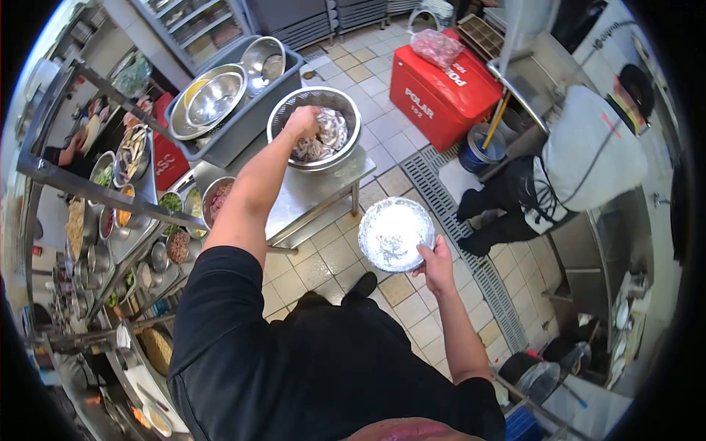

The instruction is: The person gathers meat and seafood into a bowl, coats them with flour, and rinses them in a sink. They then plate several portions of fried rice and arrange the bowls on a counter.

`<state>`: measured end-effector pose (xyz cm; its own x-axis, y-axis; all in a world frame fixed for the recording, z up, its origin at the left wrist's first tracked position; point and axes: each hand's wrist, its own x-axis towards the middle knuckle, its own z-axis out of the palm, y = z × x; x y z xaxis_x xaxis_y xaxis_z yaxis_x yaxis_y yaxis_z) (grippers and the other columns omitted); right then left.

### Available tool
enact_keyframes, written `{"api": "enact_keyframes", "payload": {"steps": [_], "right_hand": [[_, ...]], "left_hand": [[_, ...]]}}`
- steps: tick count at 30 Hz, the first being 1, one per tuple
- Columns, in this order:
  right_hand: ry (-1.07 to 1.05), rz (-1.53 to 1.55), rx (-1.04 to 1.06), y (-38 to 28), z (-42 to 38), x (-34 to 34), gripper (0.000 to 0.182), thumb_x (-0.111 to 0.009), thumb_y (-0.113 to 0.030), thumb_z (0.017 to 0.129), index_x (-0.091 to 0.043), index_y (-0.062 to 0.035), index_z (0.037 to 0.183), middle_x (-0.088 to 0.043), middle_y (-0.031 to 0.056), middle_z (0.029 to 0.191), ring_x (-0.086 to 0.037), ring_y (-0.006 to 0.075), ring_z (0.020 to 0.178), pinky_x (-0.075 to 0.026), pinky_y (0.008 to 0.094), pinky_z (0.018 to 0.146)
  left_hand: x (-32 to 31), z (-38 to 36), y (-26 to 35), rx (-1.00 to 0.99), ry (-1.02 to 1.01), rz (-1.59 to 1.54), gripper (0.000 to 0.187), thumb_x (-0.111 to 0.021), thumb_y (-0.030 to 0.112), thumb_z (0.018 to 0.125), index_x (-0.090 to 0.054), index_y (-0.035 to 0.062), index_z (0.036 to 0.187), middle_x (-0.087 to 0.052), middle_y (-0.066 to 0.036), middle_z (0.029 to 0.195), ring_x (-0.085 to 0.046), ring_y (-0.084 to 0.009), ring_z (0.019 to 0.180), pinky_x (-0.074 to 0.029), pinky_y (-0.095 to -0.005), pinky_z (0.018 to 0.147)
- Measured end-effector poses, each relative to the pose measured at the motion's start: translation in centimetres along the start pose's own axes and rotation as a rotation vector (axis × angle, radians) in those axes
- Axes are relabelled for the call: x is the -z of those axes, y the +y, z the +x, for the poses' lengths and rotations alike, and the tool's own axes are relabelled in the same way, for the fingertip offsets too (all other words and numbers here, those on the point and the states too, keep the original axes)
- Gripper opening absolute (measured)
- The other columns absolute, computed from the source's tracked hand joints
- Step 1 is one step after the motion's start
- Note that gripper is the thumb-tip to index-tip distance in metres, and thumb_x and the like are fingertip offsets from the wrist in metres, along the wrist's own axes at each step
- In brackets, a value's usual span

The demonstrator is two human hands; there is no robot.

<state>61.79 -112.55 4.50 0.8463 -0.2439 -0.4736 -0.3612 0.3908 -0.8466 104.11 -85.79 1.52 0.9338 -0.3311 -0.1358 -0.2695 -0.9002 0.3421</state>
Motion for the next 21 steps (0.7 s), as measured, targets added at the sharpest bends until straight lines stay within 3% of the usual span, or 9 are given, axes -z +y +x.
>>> {"api": "enact_keyframes", "payload": {"steps": [3, 7, 11, 13, 15, 16, 17, 19, 21], "right_hand": [[-0.103, 0.002, 0.018, -3.7, 3.7, -2.2, 0.016, -0.055, -0.005, 0.090, -0.042, -0.0068, 0.099, -0.063, 0.0115, 0.082, -0.061, 0.0171, 0.055, -0.048, 0.0284, 0.038], [-0.186, 0.069, 0.075, -6.7, 9.0, -6.9, 0.015, -0.053, -0.005, 0.090, -0.043, -0.0068, 0.102, -0.063, 0.0118, 0.081, -0.060, 0.0179, 0.054, -0.046, 0.0289, 0.038], [-0.231, 0.092, 0.092, -8.5, 14.2, -12.3, 0.016, -0.053, -0.005, 0.089, -0.042, -0.0051, 0.101, -0.063, 0.0135, 0.082, -0.060, 0.0184, 0.052, -0.046, 0.0285, 0.037], [-0.246, 0.108, 0.101, -8.7, 16.8, -14.5, 0.016, -0.053, -0.005, 0.089, -0.042, -0.0045, 0.101, -0.063, 0.0136, 0.081, -0.061, 0.0189, 0.052, -0.046, 0.0288, 0.037], [-0.253, 0.092, 0.099, -9.4, 18.9, -16.6, 0.016, -0.053, -0.006, 0.088, -0.041, -0.0043, 0.099, -0.063, 0.0144, 0.079, -0.062, 0.0200, 0.051, -0.047, 0.0288, 0.037], [-0.260, 0.079, 0.093, -9.5, 20.4, -17.5, 0.016, -0.053, -0.006, 0.088, -0.041, -0.0043, 0.099, -0.063, 0.0146, 0.078, -0.062, 0.0202, 0.050, -0.048, 0.0288, 0.037], [-0.269, 0.061, 0.087, -9.7, 21.9, -18.2, 0.016, -0.053, -0.006, 0.088, -0.041, -0.0043, 0.099, -0.063, 0.0148, 0.078, -0.062, 0.0204, 0.050, -0.048, 0.0288, 0.037], [-0.284, 0.065, 0.110, -10.1, 24.2, -19.3, 0.016, -0.053, -0.006, 0.088, -0.041, -0.0042, 0.098, -0.062, 0.0154, 0.076, -0.062, 0.0205, 0.049, -0.048, 0.0290, 0.037], [-0.312, 0.072, 0.115, -10.7, 25.8, -20.3, 0.017, -0.053, -0.006, 0.088, -0.040, -0.0041, 0.098, -0.062, 0.0154, 0.076, -0.062, 0.0208, 0.049, -0.048, 0.0292, 0.037]], "left_hand": [[8.2, -1.5, 2.6, -0.050, 0.013, 0.039, 0.050, -0.073, 0.014, 0.066, -0.068, 0.0120, 0.116, -0.066, -0.022, 0.113, -0.064, -0.0340, 0.107, -0.050, -0.0388, 0.094], [18.3, -1.4, 4.2, -0.151, 0.203, -0.090, 0.053, -0.077, 0.018, 0.063, -0.068, 0.0034, 0.113, -0.068, -0.022, 0.109, -0.066, -0.0329, 0.101, -0.051, -0.0376, 0.091], [29.6, -2.4, 7.9, -0.230, 0.294, -0.207, 0.041, -0.075, 0.013, 0.062, -0.070, 0.0023, 0.102, -0.072, -0.014, 0.084, -0.068, -0.0197, 0.079, -0.054, -0.0325, 0.074], [34.3, -3.7, 9.8, -0.317, 0.275, -0.380, 0.026, -0.071, 0.005, 0.064, -0.069, 0.0024, 0.089, -0.069, -0.005, 0.079, -0.062, -0.0139, 0.073, -0.051, -0.0293, 0.074], [38.0, -4.6, 11.6, -0.196, 0.278, -0.451, 0.026, -0.071, 0.004, 0.062, -0.068, 0.0011, 0.088, -0.069, -0.005, 0.081, -0.061, -0.0124, 0.073, -0.051, -0.0275, 0.074], [39.6, -5.3, 12.0, -0.518, 0.281, -0.513, 0.021, -0.063, -0.001, 0.067, -0.071, 0.0009, 0.087, -0.067, -0.007, 0.075, -0.063, -0.0170, 0.070, -0.051, -0.0287, 0.067], [40.7, -4.6, 11.8, -0.657, 0.294, -0.517, 0.018, -0.063, -0.002, 0.066, -0.069, 0.0013, 0.082, -0.066, -0.006, 0.074, -0.061, -0.0156, 0.068, -0.050, -0.0281, 0.064], [41.3, -6.2, 13.7, -0.443, 0.339, -0.671, 0.017, -0.064, -0.002, 0.065, -0.068, 0.0010, 0.081, -0.066, -0.006, 0.074, -0.061, -0.0155, 0.068, -0.050, -0.0283, 0.062], [40.0, -7.0, 14.6, -0.426, 0.366, -0.679, 0.018, -0.064, -0.001, 0.066, -0.069, 0.0010, 0.083, -0.067, -0.006, 0.075, -0.061, -0.0158, 0.069, -0.051, -0.0288, 0.063]]}}
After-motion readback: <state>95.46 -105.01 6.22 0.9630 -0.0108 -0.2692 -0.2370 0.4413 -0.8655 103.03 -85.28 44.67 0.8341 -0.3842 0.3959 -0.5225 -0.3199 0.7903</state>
